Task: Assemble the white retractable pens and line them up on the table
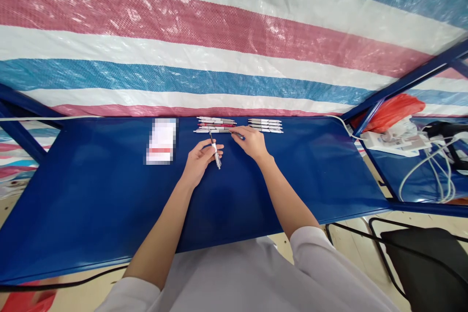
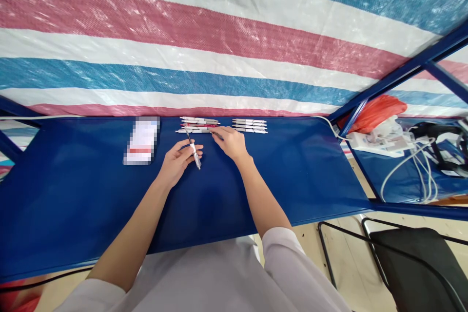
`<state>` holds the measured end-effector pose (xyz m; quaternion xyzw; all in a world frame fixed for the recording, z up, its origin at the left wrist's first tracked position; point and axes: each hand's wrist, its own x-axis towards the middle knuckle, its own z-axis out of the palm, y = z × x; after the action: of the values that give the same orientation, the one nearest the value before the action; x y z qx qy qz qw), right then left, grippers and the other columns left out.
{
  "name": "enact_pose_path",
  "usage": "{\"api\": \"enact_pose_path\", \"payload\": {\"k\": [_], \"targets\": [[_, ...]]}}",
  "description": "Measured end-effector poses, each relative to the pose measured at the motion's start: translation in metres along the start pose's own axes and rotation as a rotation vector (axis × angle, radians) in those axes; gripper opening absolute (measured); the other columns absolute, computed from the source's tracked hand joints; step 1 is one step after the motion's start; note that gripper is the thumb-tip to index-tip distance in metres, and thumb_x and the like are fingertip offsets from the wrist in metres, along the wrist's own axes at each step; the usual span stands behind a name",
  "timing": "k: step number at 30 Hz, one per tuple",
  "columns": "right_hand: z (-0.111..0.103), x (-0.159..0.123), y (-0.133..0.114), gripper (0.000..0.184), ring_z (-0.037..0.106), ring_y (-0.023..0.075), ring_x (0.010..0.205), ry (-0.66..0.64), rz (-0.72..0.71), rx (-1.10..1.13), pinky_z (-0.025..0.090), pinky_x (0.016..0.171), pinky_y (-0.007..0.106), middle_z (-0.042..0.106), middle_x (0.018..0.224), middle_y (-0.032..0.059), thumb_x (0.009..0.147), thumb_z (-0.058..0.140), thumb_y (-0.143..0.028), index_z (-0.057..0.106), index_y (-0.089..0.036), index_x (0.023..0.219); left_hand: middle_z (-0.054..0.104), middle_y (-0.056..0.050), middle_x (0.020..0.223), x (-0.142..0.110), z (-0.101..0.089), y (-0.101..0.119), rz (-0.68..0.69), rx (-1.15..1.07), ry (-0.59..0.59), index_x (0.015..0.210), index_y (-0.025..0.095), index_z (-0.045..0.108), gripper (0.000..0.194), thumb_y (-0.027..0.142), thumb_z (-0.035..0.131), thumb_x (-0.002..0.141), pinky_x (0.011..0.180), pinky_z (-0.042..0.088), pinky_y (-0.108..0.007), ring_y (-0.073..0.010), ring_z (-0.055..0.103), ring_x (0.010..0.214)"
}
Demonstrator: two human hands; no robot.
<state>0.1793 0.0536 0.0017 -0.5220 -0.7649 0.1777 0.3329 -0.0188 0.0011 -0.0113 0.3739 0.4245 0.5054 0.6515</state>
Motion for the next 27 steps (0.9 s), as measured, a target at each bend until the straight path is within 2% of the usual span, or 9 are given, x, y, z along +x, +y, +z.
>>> {"api": "enact_pose_path", "payload": {"k": [4, 9, 20, 27], "targets": [[0.008, 0.003, 0.004, 0.029, 0.064, 0.0183, 0.107, -0.115, -0.123, -0.253, 0.049, 0.076, 0.026, 0.072, 0.118, 0.0, 0.097, 0.046, -0.029, 0.071, -0.029, 0.113, 0.074, -0.011, 0.106, 0.007, 0.001, 0.001, 0.03, 0.023, 0.023, 0.114, 0.019, 0.061, 0.045, 0.041, 0.075, 0.077, 0.091, 0.053, -0.042, -0.0199, 0.071, 0.088], [0.017, 0.008, 0.006, 0.031, 0.062, 0.018, 0.104, -0.175, -0.194, -0.392, 0.046, 0.068, 0.026, 0.071, 0.122, 0.0002, 0.098, 0.044, -0.025, 0.071, -0.028, 0.113, 0.074, -0.011, 0.105, 0.012, 0.0, -0.001, 0.044, 0.019, 0.044, 0.113, 0.018, 0.061, 0.047, 0.041, 0.076, 0.076, 0.089, 0.054, -0.042, -0.0201, 0.071, 0.085], [0.028, 0.018, -0.003, 0.034, 0.06, 0.0181, 0.106, -0.218, -0.257, -0.483, 0.045, 0.068, 0.026, 0.071, 0.119, 0.0011, 0.098, 0.04, -0.02, 0.071, -0.026, 0.111, 0.075, -0.009, 0.1, 0.011, -0.004, -0.001, 0.026, -0.016, 0.025, 0.112, 0.019, 0.063, 0.042, 0.038, 0.076, 0.077, 0.088, 0.054, -0.04, -0.0186, 0.071, 0.083], [0.026, 0.02, -0.006, 0.036, 0.059, 0.0179, 0.11, -0.172, -0.252, -0.461, 0.046, 0.072, 0.023, 0.071, 0.118, 0.0032, 0.097, 0.039, -0.016, 0.07, -0.024, 0.113, 0.075, -0.01, 0.102, 0.012, -0.002, 0.0, 0.028, -0.001, 0.03, 0.112, 0.018, 0.062, 0.046, 0.04, 0.078, 0.075, 0.087, 0.054, -0.041, -0.0202, 0.072, 0.083]]}}
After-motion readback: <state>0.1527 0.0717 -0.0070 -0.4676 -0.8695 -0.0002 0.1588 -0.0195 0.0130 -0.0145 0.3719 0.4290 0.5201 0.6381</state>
